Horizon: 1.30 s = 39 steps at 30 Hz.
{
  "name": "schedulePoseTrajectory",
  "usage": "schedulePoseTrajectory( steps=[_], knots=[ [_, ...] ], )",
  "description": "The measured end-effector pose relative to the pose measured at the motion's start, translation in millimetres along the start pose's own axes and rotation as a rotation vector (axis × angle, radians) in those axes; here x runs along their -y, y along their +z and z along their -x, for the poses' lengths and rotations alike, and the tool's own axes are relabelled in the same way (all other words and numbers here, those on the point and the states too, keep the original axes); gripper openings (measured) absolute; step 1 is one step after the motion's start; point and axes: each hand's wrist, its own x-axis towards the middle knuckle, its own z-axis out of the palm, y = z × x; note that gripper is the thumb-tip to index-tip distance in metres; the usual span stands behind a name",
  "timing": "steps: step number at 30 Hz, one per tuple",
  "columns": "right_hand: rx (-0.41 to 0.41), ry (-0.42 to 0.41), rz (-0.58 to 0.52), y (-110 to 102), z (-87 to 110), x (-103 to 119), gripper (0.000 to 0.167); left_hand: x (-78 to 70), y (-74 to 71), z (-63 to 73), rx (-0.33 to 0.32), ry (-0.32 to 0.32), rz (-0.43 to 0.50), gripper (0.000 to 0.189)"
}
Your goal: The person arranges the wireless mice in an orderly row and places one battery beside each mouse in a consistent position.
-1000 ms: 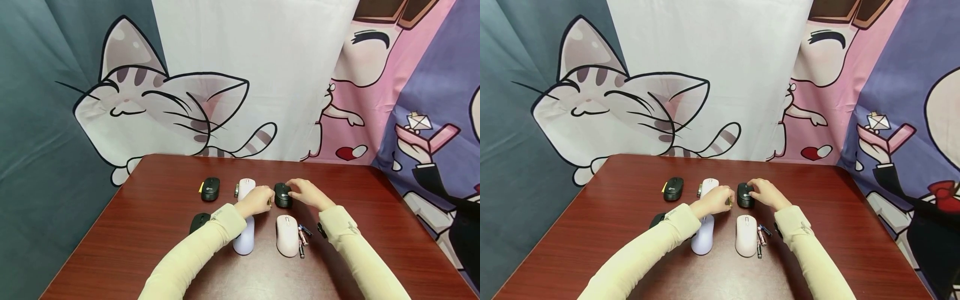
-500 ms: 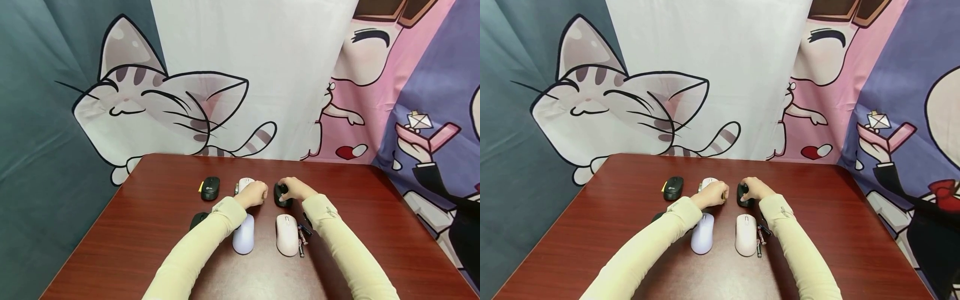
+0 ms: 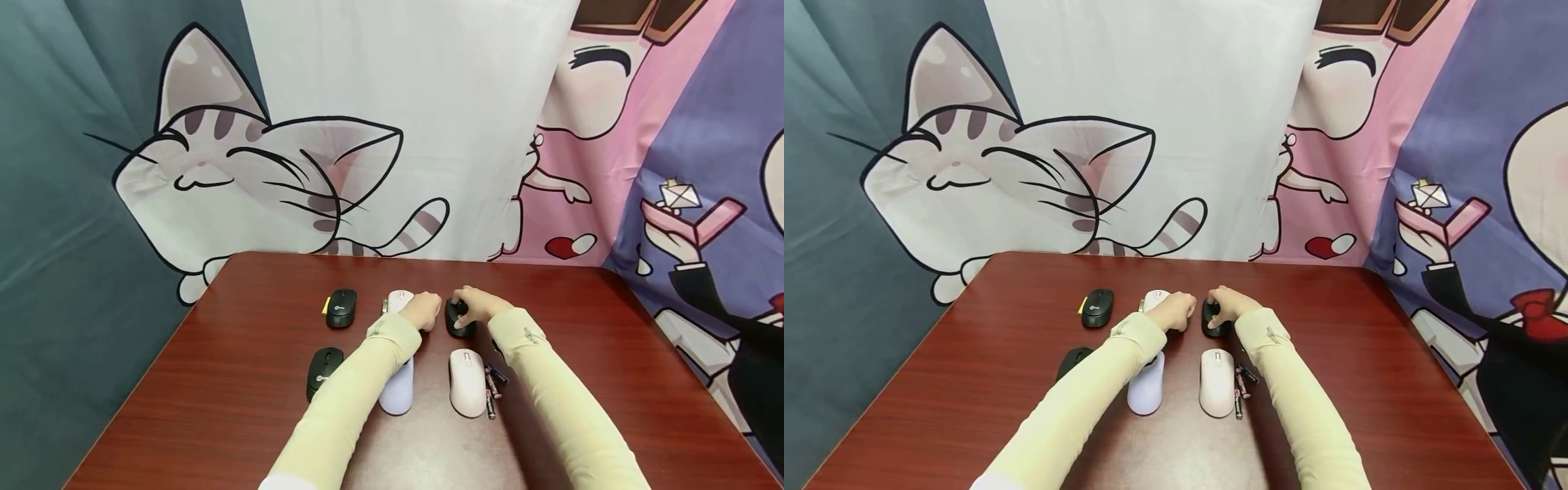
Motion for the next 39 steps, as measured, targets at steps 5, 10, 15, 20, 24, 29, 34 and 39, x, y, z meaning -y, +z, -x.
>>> schedulePoseTrajectory(
  steps=[5,10,15,20,24,29,34,39],
  knots=[
    [0.054,0.037,-0.008,-2.9,-5.5,1.2,0.047,-11.2,-7.6,5.7,0.011,-0.090,-0.004,0.030],
    [0.100,0.078,-0.006,-3.9,-7.5,3.9,0.047,-12.2,-6.4,6.6,0.025,-0.085,0.000,0.037],
    [0.114,0.093,-0.001,-4.8,-9.8,7.4,0.046,-11.6,-6.1,2.2,0.021,-0.072,0.031,0.035],
    [0.096,0.093,0.029,-5.7,-8.9,7.8,0.044,-13.0,-7.4,-1.4,0.020,-0.024,0.095,0.033],
    [0.109,0.100,0.025,-7.0,-7.0,8.6,0.046,-15.1,-7.8,-2.0,0.018,-0.009,0.142,0.028],
    [0.122,0.131,0.016,-9.5,-4.5,11.8,0.056,-18.4,-10.1,-0.3,0.024,-0.003,0.159,0.021],
    [0.072,0.104,-0.023,-4.1,-1.9,6.9,0.046,-19.6,-13.3,5.0,0.043,-0.011,0.130,0.016],
    [0.013,0.039,-0.082,1.7,0.6,0.8,0.046,-16.2,-19.9,14.9,0.018,0.005,0.093,0.013]
  ],
)
